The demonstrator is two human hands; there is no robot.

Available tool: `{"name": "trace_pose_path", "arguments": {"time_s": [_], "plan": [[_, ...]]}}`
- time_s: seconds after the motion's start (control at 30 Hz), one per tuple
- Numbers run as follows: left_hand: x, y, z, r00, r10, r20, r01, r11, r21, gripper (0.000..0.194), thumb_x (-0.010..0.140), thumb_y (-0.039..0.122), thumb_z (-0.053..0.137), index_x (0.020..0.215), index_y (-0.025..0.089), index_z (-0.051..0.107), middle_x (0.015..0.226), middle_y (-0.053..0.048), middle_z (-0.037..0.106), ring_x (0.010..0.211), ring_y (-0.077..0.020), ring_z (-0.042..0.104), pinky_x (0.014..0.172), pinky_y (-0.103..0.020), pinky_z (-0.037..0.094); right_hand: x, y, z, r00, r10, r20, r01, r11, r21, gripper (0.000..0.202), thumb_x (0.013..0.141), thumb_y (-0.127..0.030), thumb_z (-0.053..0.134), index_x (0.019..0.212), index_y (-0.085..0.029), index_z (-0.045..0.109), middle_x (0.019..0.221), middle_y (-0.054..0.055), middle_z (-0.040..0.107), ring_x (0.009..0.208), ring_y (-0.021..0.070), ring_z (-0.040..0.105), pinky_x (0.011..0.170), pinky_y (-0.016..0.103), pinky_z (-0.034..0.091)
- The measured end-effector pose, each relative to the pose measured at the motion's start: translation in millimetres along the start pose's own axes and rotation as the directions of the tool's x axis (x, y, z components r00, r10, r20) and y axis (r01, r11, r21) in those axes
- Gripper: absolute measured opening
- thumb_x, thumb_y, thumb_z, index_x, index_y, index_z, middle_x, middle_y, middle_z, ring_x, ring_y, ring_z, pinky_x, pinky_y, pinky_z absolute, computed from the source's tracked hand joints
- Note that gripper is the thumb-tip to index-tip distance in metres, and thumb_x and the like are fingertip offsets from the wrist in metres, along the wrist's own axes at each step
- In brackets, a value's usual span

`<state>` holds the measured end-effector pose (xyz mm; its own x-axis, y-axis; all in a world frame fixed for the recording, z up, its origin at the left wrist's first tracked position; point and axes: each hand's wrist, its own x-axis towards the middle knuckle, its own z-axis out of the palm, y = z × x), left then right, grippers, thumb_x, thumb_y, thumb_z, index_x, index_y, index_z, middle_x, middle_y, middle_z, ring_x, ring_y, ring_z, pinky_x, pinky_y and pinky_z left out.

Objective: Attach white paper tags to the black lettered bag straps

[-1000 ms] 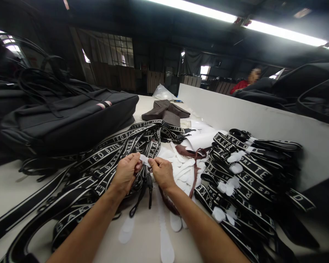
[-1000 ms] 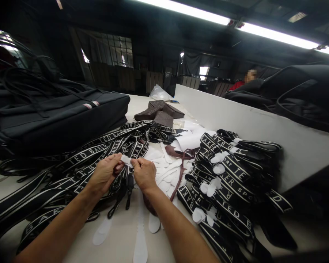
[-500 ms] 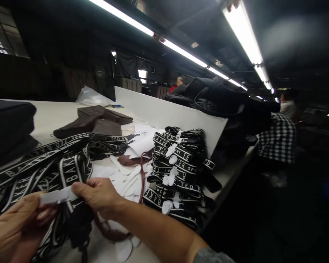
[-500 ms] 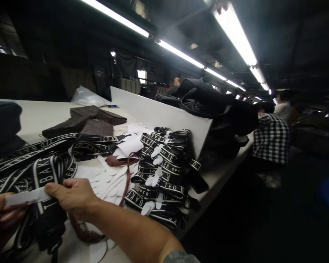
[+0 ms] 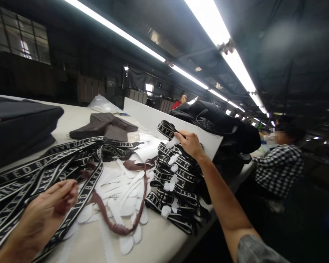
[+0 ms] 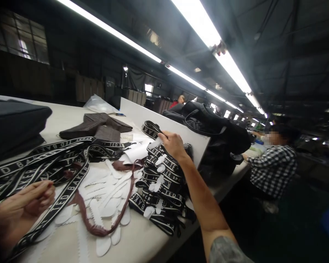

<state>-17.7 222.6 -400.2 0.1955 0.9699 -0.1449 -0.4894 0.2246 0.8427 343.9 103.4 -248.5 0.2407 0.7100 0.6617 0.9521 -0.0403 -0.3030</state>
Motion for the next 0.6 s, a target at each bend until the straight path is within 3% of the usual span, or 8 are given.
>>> {"name": "trace_pose_path", "arguments": {"time_s": [0.07,0.17,0.3,0.4,0.47,0.6], "plan": [[-13,5,8.9,1.000,0.023,0.013,-0.022,0.999,-0.036,0.012,0.063,0.009,0.068,0.072,0.015,0.065,0.064,0.000,0.056,0.054,-0.0076,0.045,0.043,-0.012,0.042,7,30,10,0.988,0.079,0.134,-0.061,0.989,-0.138,0.034,0.097,-0.040,0.046,0.099,-0.020,0.074,0.090,0.004,0.071,0.089,0.0188,0.064,0.080,0.026,0.045],[-17,6,11.1,1.000,0.020,-0.011,-0.021,0.996,-0.086,0.010,0.065,0.008,0.067,0.073,0.013,0.064,0.063,-0.001,0.055,0.053,-0.0072,0.044,0.043,-0.012,0.041,3,61,38,0.974,0.131,0.185,-0.086,0.968,-0.234,0.033,0.089,-0.030,0.059,0.118,-0.016,0.068,0.098,0.009,0.069,0.091,0.0203,0.062,0.080,0.027,0.045],[-7,1,1.2,0.996,0.087,-0.001,-0.087,0.992,-0.094,0.023,0.061,0.019,0.076,0.077,0.012,0.060,0.061,0.001,0.054,0.052,-0.0063,0.044,0.043,-0.012,0.036,-1,71,61,0.979,0.095,0.182,-0.036,0.952,-0.304,0.041,0.086,-0.023,0.061,0.126,-0.017,0.064,0.113,0.016,0.062,0.108,0.0258,0.056,0.092,0.033,0.043],[-1,-1,-6.2,0.988,0.131,-0.086,-0.137,0.988,-0.074,0.033,0.056,0.026,0.078,0.077,0.012,0.058,0.059,0.002,0.052,0.049,-0.0054,0.042,0.043,-0.013,0.032,10,50,71,0.988,0.031,0.149,0.016,0.951,-0.309,0.034,0.085,-0.018,0.060,0.118,-0.016,0.069,0.116,0.017,0.060,0.116,0.0295,0.051,0.102,0.039,0.038],[1,-1,-9.4,0.977,0.147,-0.152,-0.157,0.986,-0.057,0.034,0.055,0.029,0.077,0.077,0.012,0.057,0.058,0.003,0.052,0.047,-0.0048,0.040,0.043,-0.014,0.031,16,20,85,0.988,-0.025,0.150,0.060,0.971,-0.232,0.030,0.090,-0.020,0.053,0.115,-0.016,0.070,0.117,0.015,0.062,0.114,0.0279,0.053,0.103,0.040,0.038],[2,-3,-12.5,0.968,0.147,-0.205,-0.159,0.987,-0.040,0.035,0.055,0.031,0.075,0.079,0.012,0.057,0.060,0.003,0.053,0.047,-0.0048,0.041,0.045,-0.015,0.031,4,-63,148,0.925,-0.186,0.331,0.191,0.981,0.016,0.028,0.095,-0.029,0.048,0.110,-0.021,0.071,0.108,0.006,0.069,0.092,0.0177,0.064,0.087,0.029,0.050]]}}
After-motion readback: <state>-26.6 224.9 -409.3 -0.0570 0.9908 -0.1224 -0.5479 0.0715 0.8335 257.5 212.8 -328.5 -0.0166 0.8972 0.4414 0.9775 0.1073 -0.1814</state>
